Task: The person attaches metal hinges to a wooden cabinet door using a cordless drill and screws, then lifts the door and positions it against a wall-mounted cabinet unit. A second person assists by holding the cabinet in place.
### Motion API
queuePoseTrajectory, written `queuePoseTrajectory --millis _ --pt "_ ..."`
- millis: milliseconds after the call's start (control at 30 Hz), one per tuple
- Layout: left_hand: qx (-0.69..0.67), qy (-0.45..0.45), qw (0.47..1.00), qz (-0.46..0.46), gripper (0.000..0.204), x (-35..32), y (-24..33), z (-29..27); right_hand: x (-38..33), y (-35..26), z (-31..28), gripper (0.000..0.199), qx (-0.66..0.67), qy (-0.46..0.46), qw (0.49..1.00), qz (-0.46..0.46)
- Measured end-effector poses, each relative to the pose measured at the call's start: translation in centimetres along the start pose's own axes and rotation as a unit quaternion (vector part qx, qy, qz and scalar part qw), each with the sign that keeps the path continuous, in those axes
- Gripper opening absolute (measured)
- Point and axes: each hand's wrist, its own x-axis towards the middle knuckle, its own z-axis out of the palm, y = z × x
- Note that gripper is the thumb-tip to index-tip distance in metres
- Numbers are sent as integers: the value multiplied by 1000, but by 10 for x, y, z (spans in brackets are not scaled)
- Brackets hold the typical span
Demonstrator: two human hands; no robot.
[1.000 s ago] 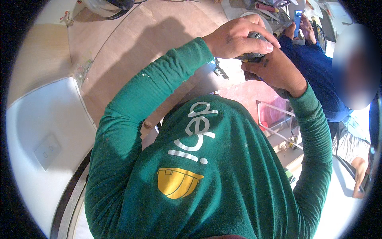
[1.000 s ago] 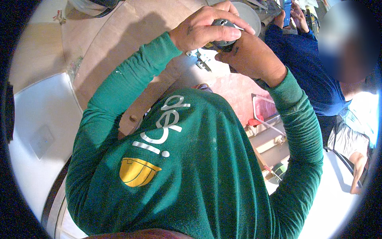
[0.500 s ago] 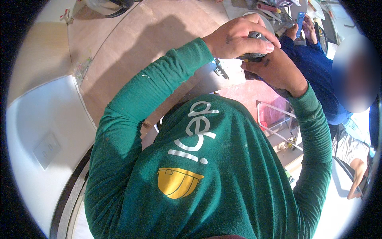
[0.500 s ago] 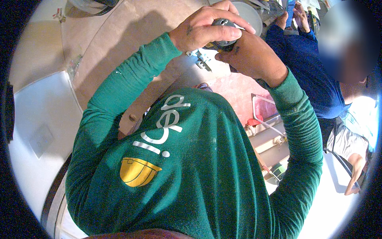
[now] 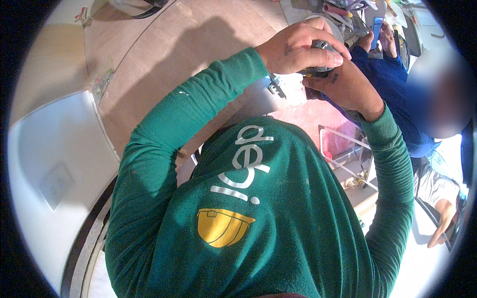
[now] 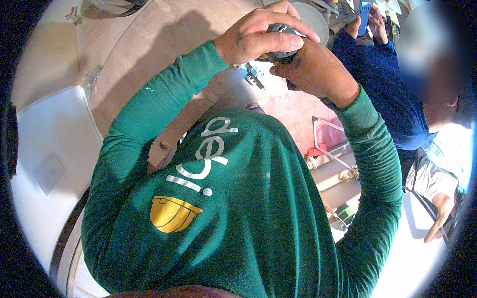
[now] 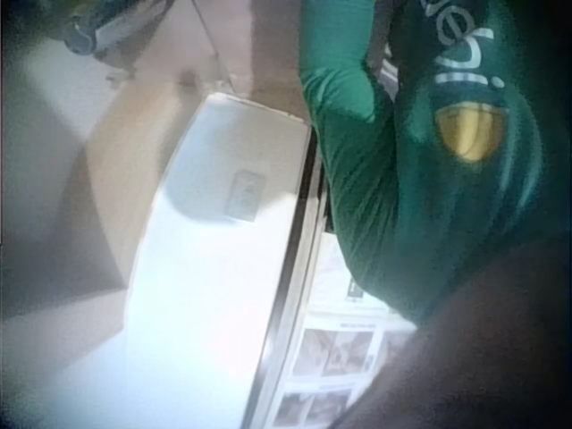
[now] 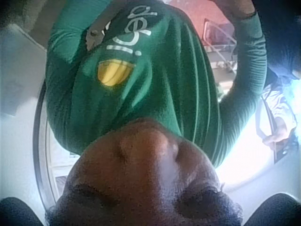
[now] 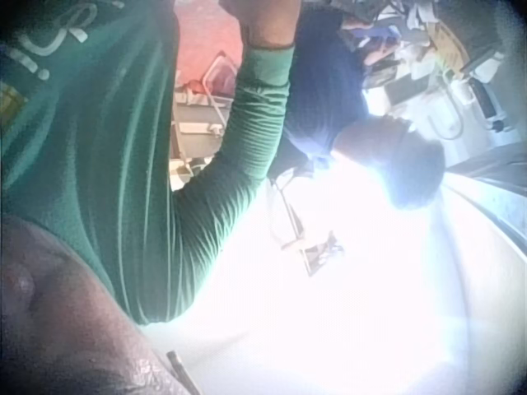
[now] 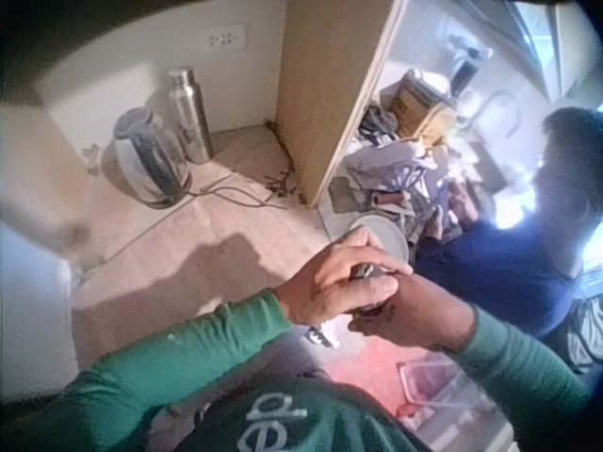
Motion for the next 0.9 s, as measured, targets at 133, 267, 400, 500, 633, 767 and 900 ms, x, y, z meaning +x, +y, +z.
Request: queuePoseTrajectory --millis 133,267,400,500,633,767,900 --pt "9 4 1000 -4 33 -3 2 -1 1 0 -1 27 -10 -7 1000 26" --pt "-14 9 1000 3 32 -2 -2 0 1 -1 0 24 -33 6 999 14" --pt "-30 13 999 0 32 -4 -4 1 2 0 1 24 -21 4 1000 2" --pt "-17 7 1000 -6 32 -3 -5 1 3 1 0 24 -18 -7 1000 7" --pt "-1 5 1000 -7 33 -5 -4 0 3 -11 -3 29 -69 -37 995 61" --pt "12 21 1000 10 33 -8 -5 0 5 -21 -3 29 -41 -53 992 110" --pt "3 25 1000 13 33 -8 -7 1 4 -7 2 25 -83 -6 997 4"
